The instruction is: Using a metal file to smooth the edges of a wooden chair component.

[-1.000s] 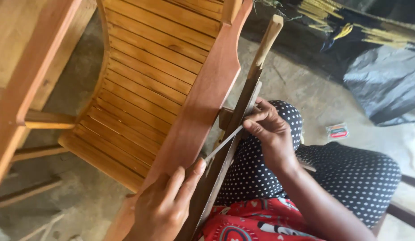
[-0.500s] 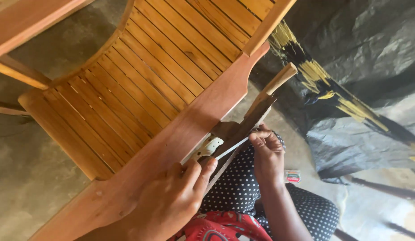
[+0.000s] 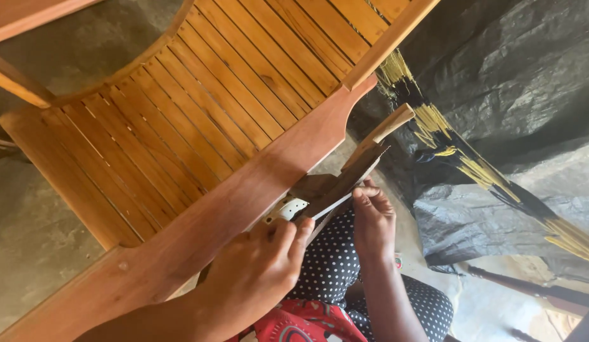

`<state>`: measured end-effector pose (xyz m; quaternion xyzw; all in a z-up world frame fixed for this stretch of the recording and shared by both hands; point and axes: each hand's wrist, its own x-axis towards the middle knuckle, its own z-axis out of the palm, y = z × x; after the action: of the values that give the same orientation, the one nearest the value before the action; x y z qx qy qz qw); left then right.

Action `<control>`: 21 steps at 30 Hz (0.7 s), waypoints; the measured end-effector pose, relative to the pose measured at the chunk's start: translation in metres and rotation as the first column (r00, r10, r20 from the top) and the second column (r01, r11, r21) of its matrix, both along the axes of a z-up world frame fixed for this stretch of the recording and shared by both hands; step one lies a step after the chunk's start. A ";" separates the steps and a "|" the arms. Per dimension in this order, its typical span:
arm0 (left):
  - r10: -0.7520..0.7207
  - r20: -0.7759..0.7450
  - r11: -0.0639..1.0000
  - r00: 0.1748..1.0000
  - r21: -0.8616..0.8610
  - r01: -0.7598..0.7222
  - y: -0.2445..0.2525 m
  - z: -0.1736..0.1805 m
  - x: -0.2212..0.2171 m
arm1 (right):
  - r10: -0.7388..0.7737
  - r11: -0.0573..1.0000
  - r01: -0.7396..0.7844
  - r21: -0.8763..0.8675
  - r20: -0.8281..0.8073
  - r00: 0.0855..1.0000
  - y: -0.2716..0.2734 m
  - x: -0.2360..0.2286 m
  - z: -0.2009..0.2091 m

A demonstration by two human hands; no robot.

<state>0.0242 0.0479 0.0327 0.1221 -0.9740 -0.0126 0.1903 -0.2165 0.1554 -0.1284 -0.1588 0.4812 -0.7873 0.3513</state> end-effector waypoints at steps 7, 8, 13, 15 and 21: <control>0.039 -0.090 0.998 0.995 -0.037 -0.043 0.000 -0.026 -0.034 | -0.073 0.997 0.072 0.032 0.048 0.996 -0.001 -0.038 -0.002; 0.014 -0.053 0.999 0.999 0.034 -0.012 0.000 -0.023 -0.025 | -0.055 0.998 0.054 0.043 0.030 0.998 0.003 -0.031 -0.004; -0.014 -0.022 0.996 1.000 0.084 0.016 0.002 -0.012 0.006 | 0.020 0.999 -0.019 0.027 -0.019 1.000 0.003 0.000 0.002; 0.032 -0.038 0.995 0.999 0.094 -0.028 0.001 -0.013 0.003 | 0.016 1.000 -0.016 0.012 -0.003 1.000 -0.002 -0.005 0.004; 0.022 -0.120 0.999 0.992 0.037 -0.018 -0.002 -0.037 -0.036 | -0.089 0.990 0.085 0.110 0.038 0.995 -0.007 -0.040 0.017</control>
<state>-0.0115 0.0462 -0.0045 0.1343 -0.9591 -0.0353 0.2468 -0.2565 0.1481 -0.1109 -0.1016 0.5221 -0.7778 0.3348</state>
